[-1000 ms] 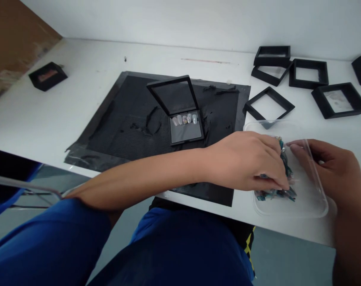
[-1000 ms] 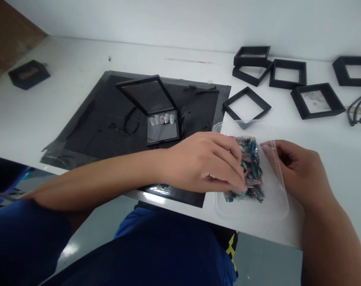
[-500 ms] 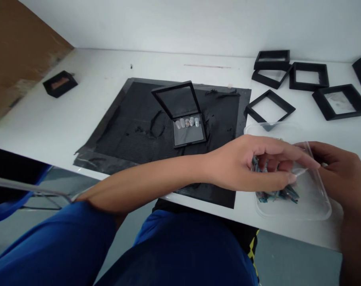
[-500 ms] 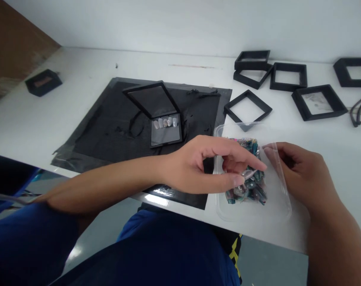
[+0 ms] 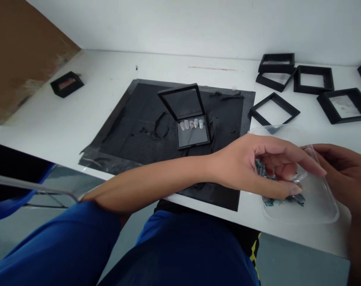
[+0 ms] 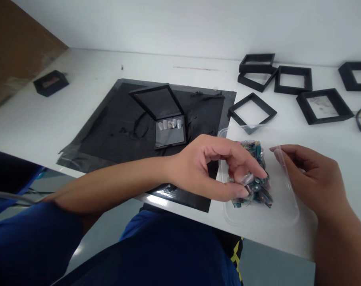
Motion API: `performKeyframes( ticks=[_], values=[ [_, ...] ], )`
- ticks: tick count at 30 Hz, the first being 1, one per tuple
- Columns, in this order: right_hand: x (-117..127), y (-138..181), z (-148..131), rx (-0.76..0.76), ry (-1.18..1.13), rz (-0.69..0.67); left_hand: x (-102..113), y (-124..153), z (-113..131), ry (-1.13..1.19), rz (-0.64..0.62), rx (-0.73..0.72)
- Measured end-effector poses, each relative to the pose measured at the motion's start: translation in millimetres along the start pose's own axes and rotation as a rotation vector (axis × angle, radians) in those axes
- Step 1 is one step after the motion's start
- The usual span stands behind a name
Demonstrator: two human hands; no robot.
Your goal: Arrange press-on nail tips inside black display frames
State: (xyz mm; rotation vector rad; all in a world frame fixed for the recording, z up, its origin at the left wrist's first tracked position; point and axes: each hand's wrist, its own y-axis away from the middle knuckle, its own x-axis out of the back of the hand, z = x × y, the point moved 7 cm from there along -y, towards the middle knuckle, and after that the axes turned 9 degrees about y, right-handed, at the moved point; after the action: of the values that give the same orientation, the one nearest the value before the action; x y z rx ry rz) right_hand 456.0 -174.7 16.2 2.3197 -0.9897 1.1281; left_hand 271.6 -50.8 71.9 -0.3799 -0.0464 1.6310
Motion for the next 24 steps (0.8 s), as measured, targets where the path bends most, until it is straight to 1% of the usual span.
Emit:
performKeyframes(
  ticks=[7,12,16,21,24],
  values=[
    [-2,4,-7,-0.025,-0.017,-0.047,0,0,-2,-0.013,-0.028,0.026],
    [-1,3,-3,-0.027,0.008,-0.035,1,-2,0,-0.052,-0.011,-0.003],
    [-1,2,1,-0.023,0.033,-0.037,2,-2,-1,-0.079,-0.015,0.018],
    [-1,0,3,-0.009,0.038,-0.043,2,-1,1,-0.009,0.010,0.025],
    [1,-1,2,-0.027,0.050,-0.030,0,0,5,0.066,0.011,0.032]
  ],
)
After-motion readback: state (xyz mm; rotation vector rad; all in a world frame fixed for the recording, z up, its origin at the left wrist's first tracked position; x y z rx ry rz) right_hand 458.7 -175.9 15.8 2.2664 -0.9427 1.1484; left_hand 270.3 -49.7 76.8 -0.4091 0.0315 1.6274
